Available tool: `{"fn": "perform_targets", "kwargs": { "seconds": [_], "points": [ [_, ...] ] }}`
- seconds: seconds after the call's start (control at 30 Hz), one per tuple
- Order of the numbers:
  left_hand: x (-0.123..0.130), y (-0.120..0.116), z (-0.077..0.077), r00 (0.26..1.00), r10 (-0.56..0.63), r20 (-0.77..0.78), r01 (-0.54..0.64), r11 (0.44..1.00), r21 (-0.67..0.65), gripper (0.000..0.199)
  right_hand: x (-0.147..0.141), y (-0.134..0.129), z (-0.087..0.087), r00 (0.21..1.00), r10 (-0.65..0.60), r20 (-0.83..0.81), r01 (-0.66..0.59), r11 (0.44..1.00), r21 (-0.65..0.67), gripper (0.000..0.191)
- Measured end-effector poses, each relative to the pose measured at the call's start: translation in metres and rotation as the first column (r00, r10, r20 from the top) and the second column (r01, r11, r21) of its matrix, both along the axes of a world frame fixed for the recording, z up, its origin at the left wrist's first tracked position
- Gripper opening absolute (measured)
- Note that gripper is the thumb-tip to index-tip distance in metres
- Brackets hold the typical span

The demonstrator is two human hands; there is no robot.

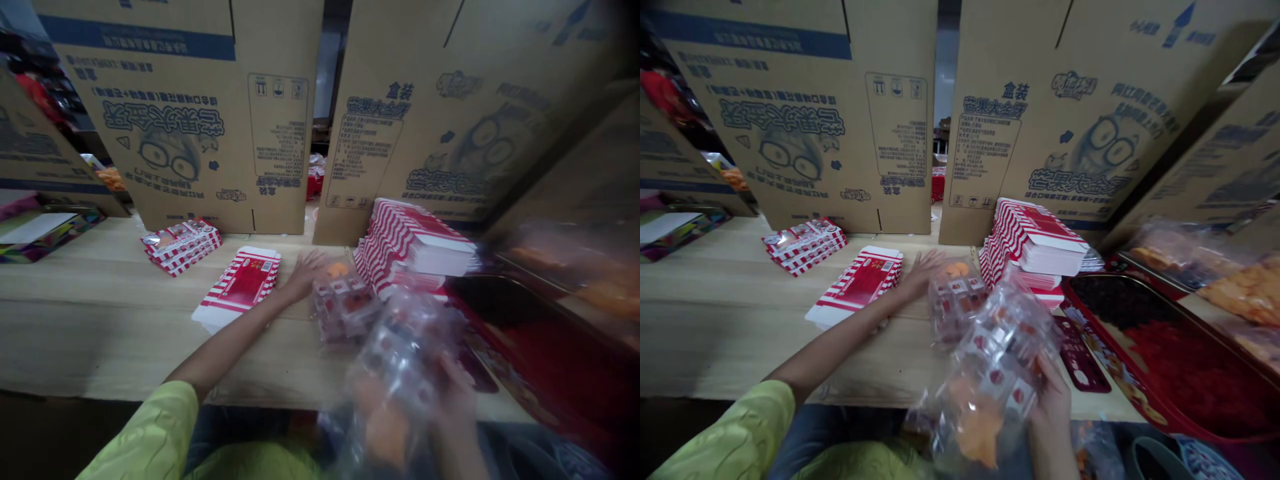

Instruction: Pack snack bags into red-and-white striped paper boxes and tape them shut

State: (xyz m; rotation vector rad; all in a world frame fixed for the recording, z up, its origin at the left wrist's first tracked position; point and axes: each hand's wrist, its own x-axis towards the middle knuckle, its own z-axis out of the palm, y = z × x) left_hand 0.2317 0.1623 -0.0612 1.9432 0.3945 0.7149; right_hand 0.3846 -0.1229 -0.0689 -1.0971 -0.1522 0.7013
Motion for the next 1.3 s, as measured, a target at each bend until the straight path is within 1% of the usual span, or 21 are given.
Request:
{"fn": "perform_targets", "kwargs": {
  "seconds": [0.03,0.07,0.1,0.13,0.17,0.2,0.23,0.3,0.37,0.43,0.5,0.6,0.67,0.7,0.83,0.9,0.97,1.07,1.13,1.2,1.3],
  "points": [
    [-0.008,-0.011,0.005,0.999,-0.01,0.035,0.015,0.99,-0.141,0.048,-0.005,0.009,0.007,0.999,0.015,-0.037,-0.014,1.0,0.002,0.02],
    [-0.017,-0.024,0.01,0.997,-0.052,0.058,0.067,0.951,-0.302,0.049,-0.01,0.019,0.013,0.996,0.031,-0.086,-0.031,1.0,0.001,0.021],
    [-0.026,-0.038,0.015,0.989,-0.125,0.076,0.146,0.874,-0.464,0.048,-0.016,0.029,0.019,0.991,0.053,-0.127,-0.054,0.999,-0.009,0.022],
    [-0.037,-0.052,0.018,0.971,-0.223,0.088,0.231,0.771,-0.594,0.049,-0.022,0.038,0.024,0.986,0.077,-0.148,-0.08,0.997,-0.015,0.023],
    [-0.047,-0.065,0.02,0.951,-0.29,0.105,0.283,0.685,-0.671,0.05,-0.028,0.047,0.028,0.983,0.092,-0.161,-0.095,0.995,-0.013,0.024],
    [-0.056,-0.077,0.022,0.937,-0.329,0.117,0.31,0.63,-0.712,0.05,-0.033,0.055,0.031,0.982,0.096,-0.165,-0.098,0.995,-0.008,0.027],
    [-0.064,-0.086,0.023,0.932,-0.339,0.126,0.317,0.598,-0.736,0.051,-0.038,0.062,0.033,0.983,0.084,-0.163,-0.085,0.996,-0.002,0.03],
    [-0.077,-0.096,0.023,0.947,-0.288,0.142,0.287,0.564,-0.774,0.052,-0.047,0.073,0.036,0.991,0.033,-0.13,-0.034,0.999,-0.006,0.036],
    [-0.086,-0.097,0.021,0.965,-0.216,0.148,0.24,0.508,-0.827,0.048,-0.053,0.078,0.037,0.998,-0.007,-0.069,0.006,1.0,-0.019,0.04],
    [-0.093,-0.092,0.017,0.982,-0.148,0.115,0.172,0.47,-0.866,0.046,-0.054,0.08,0.037,0.999,-0.02,-0.027,0.019,1.0,-0.024,0.041],
    [-0.101,-0.085,0.011,0.994,-0.098,0.042,0.082,0.456,-0.886,0.047,-0.05,0.078,0.037,1.0,-0.012,-0.024,0.011,1.0,-0.027,0.041],
    [-0.113,-0.077,0.001,0.998,-0.031,-0.063,-0.043,0.442,-0.896,0.049,-0.04,0.073,0.034,0.994,0.035,-0.103,-0.038,0.999,-0.033,0.038],
    [-0.119,-0.074,-0.003,0.996,0.005,-0.084,-0.078,0.431,-0.899,0.049,-0.033,0.069,0.031,0.982,0.079,-0.17,-0.085,0.996,-0.033,0.034],
    [-0.12,-0.073,-0.004,0.996,0.023,-0.081,-0.083,0.428,-0.9,0.048,-0.031,0.068,0.03,0.98,0.08,-0.182,-0.087,0.996,-0.028,0.032],
    [-0.123,-0.079,0.002,0.998,0.06,-0.033,-0.056,0.435,-0.899,0.045,-0.027,0.071,0.028,0.993,-0.025,-0.111,0.033,0.997,0.069,0.022],
    [-0.123,-0.084,0.009,0.998,0.066,-0.017,-0.044,0.438,-0.898,0.042,-0.027,0.074,0.028,0.99,-0.051,-0.135,0.065,0.993,0.102,0.02],
    [-0.123,-0.086,0.015,0.992,0.124,-0.029,-0.082,0.447,-0.891,0.041,-0.029,0.077,0.028,0.977,-0.074,-0.201,0.095,0.99,0.1,0.02],
    [-0.125,-0.084,0.021,0.945,0.328,-0.014,-0.18,0.483,-0.857,0.045,-0.037,0.076,0.026,0.942,-0.096,-0.32,0.129,0.988,0.083,0.022],
    [-0.125,-0.08,0.023,0.892,0.449,0.055,-0.208,0.514,-0.832,0.049,-0.047,0.075,0.023,0.909,-0.048,-0.415,0.084,0.994,0.071,0.018],
    [-0.126,-0.076,0.026,0.843,0.528,0.104,-0.23,0.529,-0.817,0.05,-0.06,0.073,0.021,0.876,0.035,-0.481,0.007,0.996,0.085,0.013],
    [-0.128,-0.072,0.029,0.785,0.605,0.13,-0.272,0.526,-0.806,0.051,-0.076,0.076,0.021,0.838,0.134,-0.528,-0.071,0.988,0.139,0.016]
  ]
}}
